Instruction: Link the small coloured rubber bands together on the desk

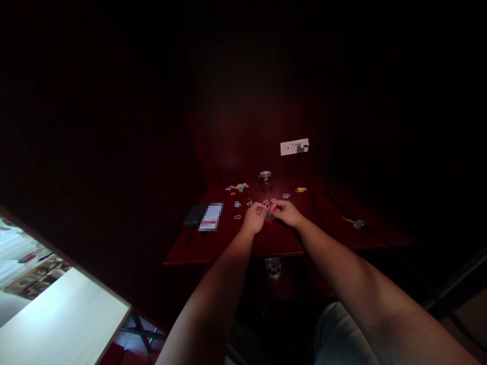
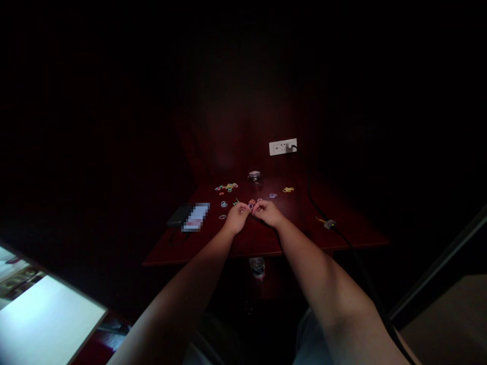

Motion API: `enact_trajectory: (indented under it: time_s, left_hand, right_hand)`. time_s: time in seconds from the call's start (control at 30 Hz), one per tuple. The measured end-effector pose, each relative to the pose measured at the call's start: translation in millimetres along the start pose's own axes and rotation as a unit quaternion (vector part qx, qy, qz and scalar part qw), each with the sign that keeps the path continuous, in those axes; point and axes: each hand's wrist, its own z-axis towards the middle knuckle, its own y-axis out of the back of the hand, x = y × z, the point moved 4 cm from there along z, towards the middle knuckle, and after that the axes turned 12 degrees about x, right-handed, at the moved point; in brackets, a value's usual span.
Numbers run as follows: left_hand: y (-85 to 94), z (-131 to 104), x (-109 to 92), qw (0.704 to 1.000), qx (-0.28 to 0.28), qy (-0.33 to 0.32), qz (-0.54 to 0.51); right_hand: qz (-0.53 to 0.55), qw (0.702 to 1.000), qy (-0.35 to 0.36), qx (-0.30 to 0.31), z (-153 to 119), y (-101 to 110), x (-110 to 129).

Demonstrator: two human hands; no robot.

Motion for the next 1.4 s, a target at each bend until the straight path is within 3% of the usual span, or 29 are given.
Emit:
enact_trajectory:
  time_s: [0.23, 0.4, 0.67, 0.87, 1.4]
  left_hand:
    - [-2.0, 0.6, 1.3, 1.000, 0.018, -0.012, 0.001]
    - [-4.6, 1.0, 2.8, 0.999, 0.034, -0.015, -0.010]
    - [-4.1, 3.0, 4.6, 1.000, 0.019, -0.014, -0.003]
    - [-7.0, 2.2, 1.0, 0.998, 0.053, -0.030, -0.025]
    - [-6.4, 0.7, 1.5, 0.999, 0.013, -0.002, 0.040]
  right_hand:
    - [0.047, 0.998, 0.018, -0.023, 3.8, 1.5, -8.0]
    - [-0.004, 1.000, 0.022, -0.006, 3.5, 1.2, -6.9]
    - [-0.026, 0.999, -0.006, -0.031, 2.0, 5.3, -7.5]
    - [-0.033, 0.999, -0.017, -0.038, 0.7, 6.0, -7.0]
    - [-0.024, 0.999, -0.017, -0.036, -0.2, 6.3, -5.3]
